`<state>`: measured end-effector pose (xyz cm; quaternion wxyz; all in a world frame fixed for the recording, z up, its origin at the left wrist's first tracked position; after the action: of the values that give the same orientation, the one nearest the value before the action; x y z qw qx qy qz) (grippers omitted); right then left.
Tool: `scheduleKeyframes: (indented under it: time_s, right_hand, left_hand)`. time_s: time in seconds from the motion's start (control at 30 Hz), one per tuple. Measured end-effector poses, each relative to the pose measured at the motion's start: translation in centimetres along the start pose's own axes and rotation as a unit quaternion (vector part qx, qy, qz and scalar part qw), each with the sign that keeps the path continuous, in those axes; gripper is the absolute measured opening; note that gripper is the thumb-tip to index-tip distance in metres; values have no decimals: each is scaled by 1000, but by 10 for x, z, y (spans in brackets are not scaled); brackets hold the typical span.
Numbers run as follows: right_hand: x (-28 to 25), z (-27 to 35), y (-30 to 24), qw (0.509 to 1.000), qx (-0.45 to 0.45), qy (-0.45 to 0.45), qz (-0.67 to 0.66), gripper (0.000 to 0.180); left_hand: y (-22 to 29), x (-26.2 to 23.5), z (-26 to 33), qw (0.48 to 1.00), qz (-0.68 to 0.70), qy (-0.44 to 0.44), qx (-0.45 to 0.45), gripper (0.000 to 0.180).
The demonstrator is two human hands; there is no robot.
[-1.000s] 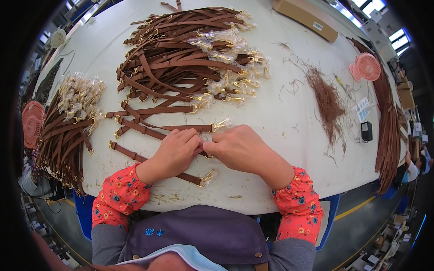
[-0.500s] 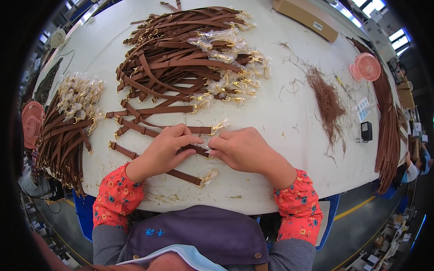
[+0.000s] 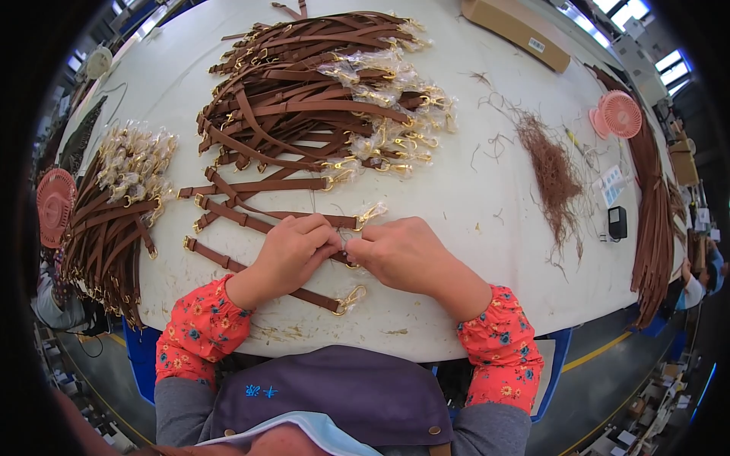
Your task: The recorder is attaching metal hardware to leather straps and trimming excess thread using clippers in a factory workshop.
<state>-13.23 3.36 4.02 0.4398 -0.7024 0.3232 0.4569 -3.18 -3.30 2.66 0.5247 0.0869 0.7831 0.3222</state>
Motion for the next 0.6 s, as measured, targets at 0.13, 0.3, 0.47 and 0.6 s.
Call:
scheduleKeyframes:
  time_s: [0.13,0.3,0.47,0.6]
  right_hand:
    - [-1,0,-1,1000,1,6,10,14]
    - [-1,0,-1,1000,3,13,7,13]
    - [0,-1,0,1000,3,14,-5,11]
    - [0,-2,0,1000,1,11,-1,9]
  left_hand:
    - [-1,5,1,1000,-20,-6,6,10]
    - [0,6,0,1000,-24,-14,4,10]
    - [0,6,0,1000,-20,-15,4,10]
    - [1,5,-1,1000,-15,-18,-8,10]
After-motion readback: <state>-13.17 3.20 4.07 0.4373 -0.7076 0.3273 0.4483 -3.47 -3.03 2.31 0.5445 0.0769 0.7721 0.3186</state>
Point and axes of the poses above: each hand's wrist, its own z-axis away from the middle knuckle, its own x-axis out of the palm, y = z × x, the point moved 8 cm from there along -z, towards the middle knuckle, and after that the axes turned 3 degrees about -x, right-handed, at the moved point
